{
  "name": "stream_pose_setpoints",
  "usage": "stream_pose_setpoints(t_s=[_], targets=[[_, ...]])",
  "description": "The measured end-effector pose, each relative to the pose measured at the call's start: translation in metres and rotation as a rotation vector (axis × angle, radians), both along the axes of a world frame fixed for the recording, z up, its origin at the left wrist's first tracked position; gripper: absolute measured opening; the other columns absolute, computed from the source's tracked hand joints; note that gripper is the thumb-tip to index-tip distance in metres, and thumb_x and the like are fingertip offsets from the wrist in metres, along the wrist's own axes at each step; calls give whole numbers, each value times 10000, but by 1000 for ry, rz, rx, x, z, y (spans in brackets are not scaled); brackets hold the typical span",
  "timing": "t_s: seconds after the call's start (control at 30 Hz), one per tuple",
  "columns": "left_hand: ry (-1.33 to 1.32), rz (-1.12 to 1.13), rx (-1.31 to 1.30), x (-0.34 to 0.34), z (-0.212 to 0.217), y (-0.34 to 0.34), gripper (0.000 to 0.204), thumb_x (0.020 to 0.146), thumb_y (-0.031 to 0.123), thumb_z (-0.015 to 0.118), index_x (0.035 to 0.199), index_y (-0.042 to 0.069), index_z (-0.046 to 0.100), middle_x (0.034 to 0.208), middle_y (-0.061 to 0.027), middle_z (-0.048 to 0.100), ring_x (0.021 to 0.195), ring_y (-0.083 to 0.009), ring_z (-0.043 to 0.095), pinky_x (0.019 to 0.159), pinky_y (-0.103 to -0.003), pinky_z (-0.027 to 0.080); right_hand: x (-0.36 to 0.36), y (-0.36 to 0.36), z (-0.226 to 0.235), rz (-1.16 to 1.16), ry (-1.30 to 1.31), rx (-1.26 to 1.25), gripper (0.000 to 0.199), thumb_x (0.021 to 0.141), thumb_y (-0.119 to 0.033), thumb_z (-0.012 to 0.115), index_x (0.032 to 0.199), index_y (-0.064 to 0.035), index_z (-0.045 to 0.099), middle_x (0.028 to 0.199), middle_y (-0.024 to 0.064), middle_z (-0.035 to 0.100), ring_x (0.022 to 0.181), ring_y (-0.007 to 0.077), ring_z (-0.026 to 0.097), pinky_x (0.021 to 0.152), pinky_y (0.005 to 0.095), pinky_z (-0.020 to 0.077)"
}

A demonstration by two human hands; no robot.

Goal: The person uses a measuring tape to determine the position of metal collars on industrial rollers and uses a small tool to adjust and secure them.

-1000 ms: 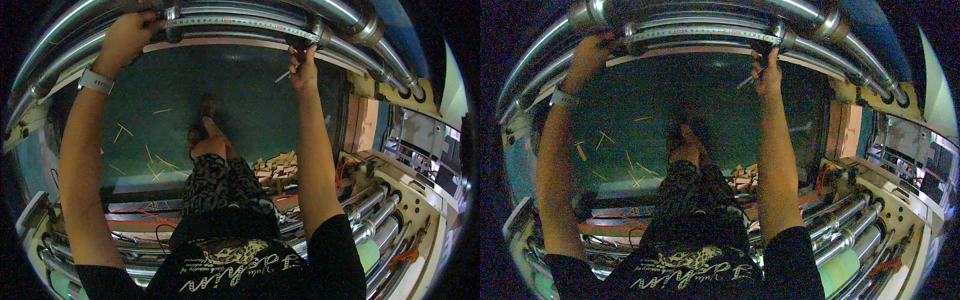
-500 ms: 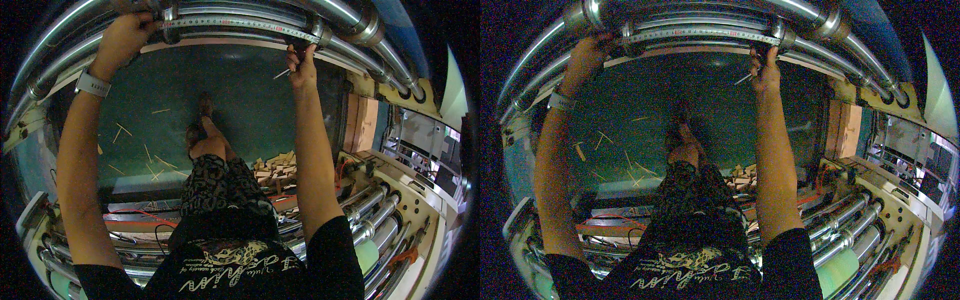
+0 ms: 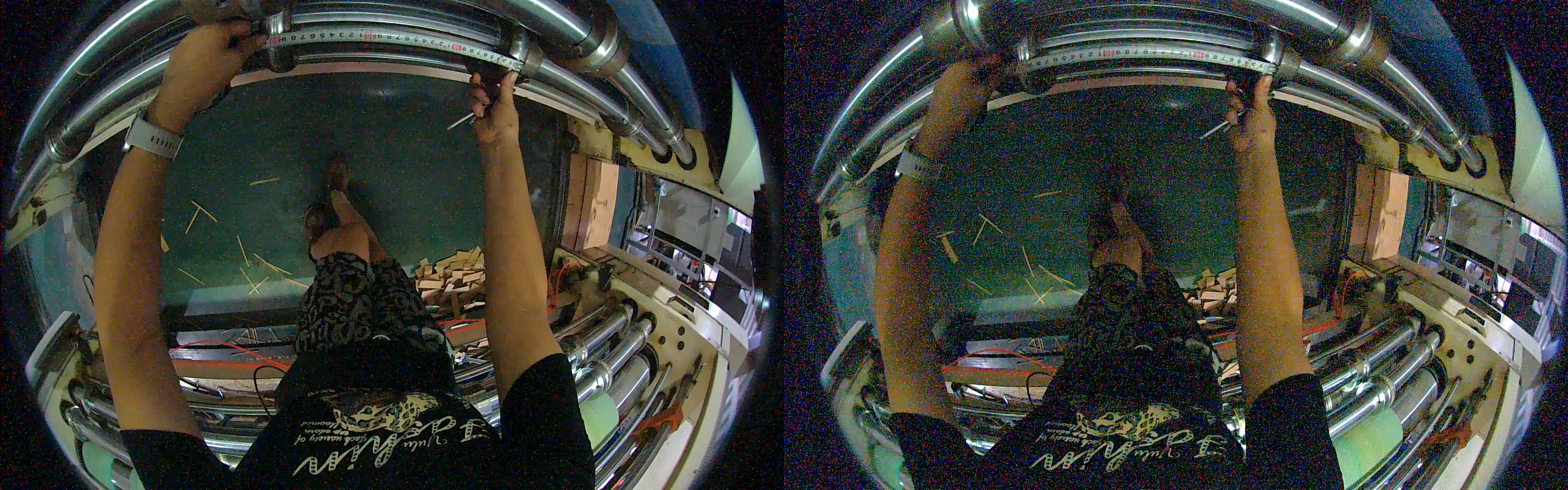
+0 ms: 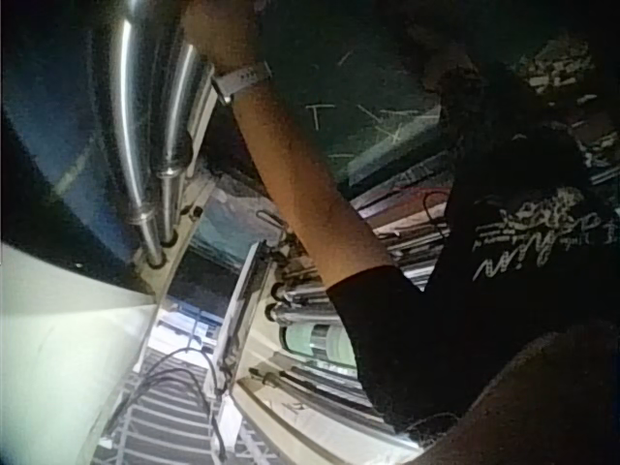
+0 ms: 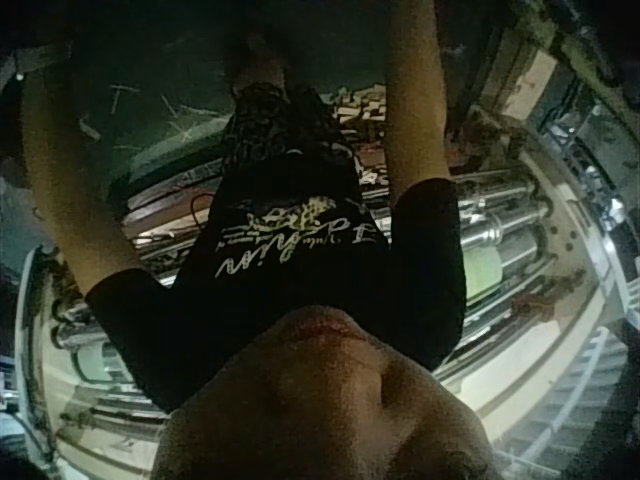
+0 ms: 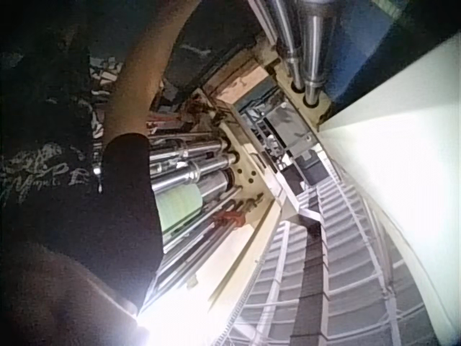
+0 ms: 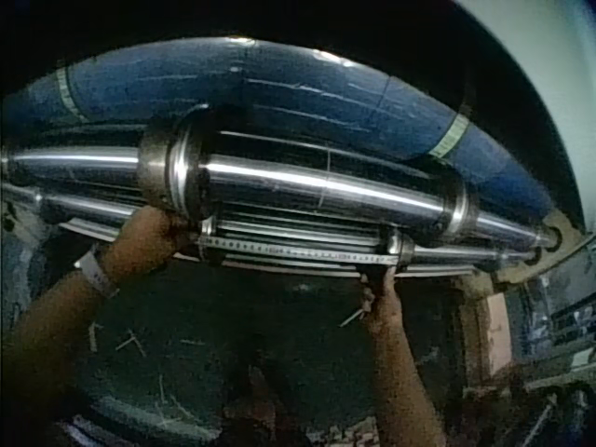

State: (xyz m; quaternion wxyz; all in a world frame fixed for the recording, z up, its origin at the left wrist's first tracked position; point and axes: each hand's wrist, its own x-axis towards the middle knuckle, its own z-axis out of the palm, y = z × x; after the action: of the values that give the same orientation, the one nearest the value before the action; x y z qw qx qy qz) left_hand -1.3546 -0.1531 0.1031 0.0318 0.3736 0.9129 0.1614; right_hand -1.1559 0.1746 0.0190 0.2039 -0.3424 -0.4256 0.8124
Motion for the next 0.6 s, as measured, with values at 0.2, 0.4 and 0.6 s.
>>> stream_pose_setpoints(t_s=[0.2,0.4,0.6], targets=[[-15,45,17,0,-3,1,276,819,355,522,873,109,634,725,-141,604,675,-331,578,596,-399,461,1,3,-3,23,22,24,520,811,-512,483,1063,-59,454,781,97,570,500,75,380,384,185,248],[23,-17,78,1,-4,-2,265,809,345,532,901,120,639,766,-135,615,700,-331,584,615,-403,467,6,-13,8,-279,-149,122,411,811,-424,571,972,-62,459,740,76,561,488,82,411,370,214,269],[-36,17,-49,3,7,3,265,806,336,531,919,123,639,784,-131,619,711,-330,588,636,-404,473,1,6,28,-293,120,663,147,792,-129,638,807,-88,498,672,-13,515,534,79,442,443,215,340]])
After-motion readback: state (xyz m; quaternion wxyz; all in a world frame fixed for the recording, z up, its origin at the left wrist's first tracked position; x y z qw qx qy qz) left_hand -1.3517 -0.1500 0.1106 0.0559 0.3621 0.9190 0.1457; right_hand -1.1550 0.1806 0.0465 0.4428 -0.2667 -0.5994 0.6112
